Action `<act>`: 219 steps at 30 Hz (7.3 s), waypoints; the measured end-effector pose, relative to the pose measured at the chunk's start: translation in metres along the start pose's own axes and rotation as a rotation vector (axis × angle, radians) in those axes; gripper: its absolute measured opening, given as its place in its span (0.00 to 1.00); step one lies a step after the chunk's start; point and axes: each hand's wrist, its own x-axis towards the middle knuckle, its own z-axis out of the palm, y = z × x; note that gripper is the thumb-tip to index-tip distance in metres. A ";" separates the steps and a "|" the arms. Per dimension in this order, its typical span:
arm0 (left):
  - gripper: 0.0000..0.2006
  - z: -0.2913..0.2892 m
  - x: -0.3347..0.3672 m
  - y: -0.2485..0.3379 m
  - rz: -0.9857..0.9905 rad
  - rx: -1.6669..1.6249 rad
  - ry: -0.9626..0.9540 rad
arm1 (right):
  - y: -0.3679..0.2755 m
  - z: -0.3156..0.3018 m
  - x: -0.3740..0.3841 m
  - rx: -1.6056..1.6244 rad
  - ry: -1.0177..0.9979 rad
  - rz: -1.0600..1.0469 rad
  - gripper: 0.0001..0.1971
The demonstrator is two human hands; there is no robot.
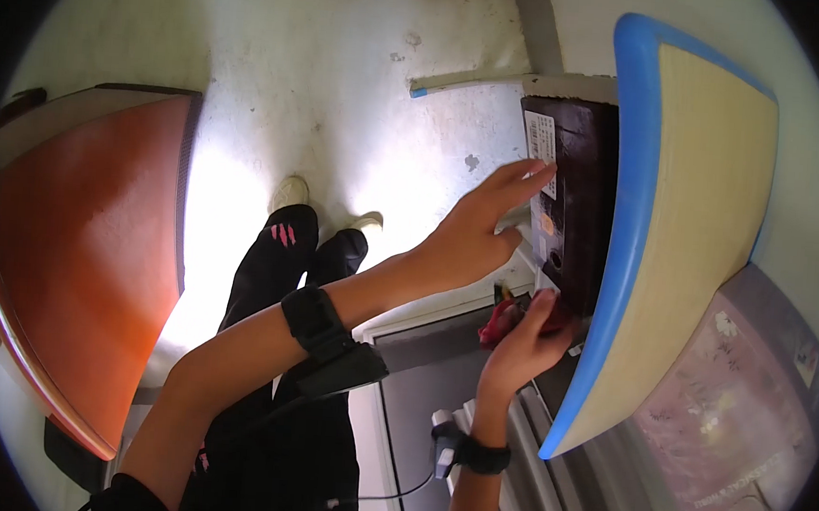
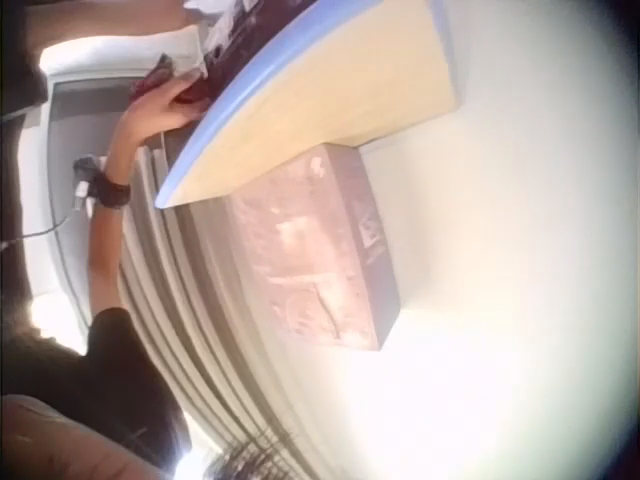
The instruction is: Cleaning a shoe box and a window with a cloth before washing the cloth in a sink.
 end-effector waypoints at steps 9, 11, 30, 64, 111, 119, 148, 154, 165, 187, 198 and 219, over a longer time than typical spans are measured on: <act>0.29 -0.011 -0.030 -0.006 -0.245 -0.122 0.036 | -0.011 -0.045 -0.014 -0.962 -0.298 -0.526 0.23; 0.27 -0.010 -0.038 0.003 -0.293 -0.201 0.027 | -0.029 -0.036 -0.033 -0.783 -0.214 -0.653 0.21; 0.14 -0.048 -0.141 -0.012 -0.426 -0.154 0.331 | -0.019 -0.051 0.032 -1.316 -0.460 -1.364 0.19; 0.53 -0.057 0.016 0.035 -0.333 0.139 -0.121 | 0.079 -0.115 -0.027 0.293 -0.332 0.387 0.24; 0.51 0.092 -0.014 0.005 -0.135 -0.281 0.524 | 0.050 -0.067 0.021 0.220 -0.161 0.060 0.30; 0.54 0.048 0.018 0.010 -0.181 -0.084 0.273 | 0.023 -0.019 0.039 0.145 -0.076 -0.087 0.26; 0.19 -0.253 -0.320 -0.071 -0.751 -0.004 0.756 | -0.047 0.054 0.067 -1.618 -0.582 -2.112 0.08; 0.21 -0.258 -0.381 -0.076 -0.836 0.018 0.879 | -0.067 0.064 0.071 -1.689 -0.492 -2.053 0.08; 0.21 -0.189 -0.463 -0.058 -1.108 0.084 0.666 | -0.088 0.061 0.067 -1.584 -0.250 -1.966 0.10; 0.23 -0.189 -0.698 0.144 -1.123 0.145 0.992 | 0.111 -0.176 -0.015 -0.889 -0.832 -0.632 0.10; 0.27 -0.221 -0.425 0.243 -0.620 1.246 0.446 | 0.033 -0.279 0.017 -0.121 0.213 -0.201 0.10; 0.17 -0.393 -0.043 0.426 -0.316 0.905 0.319 | -0.381 0.098 0.063 -0.004 -0.940 -0.111 0.14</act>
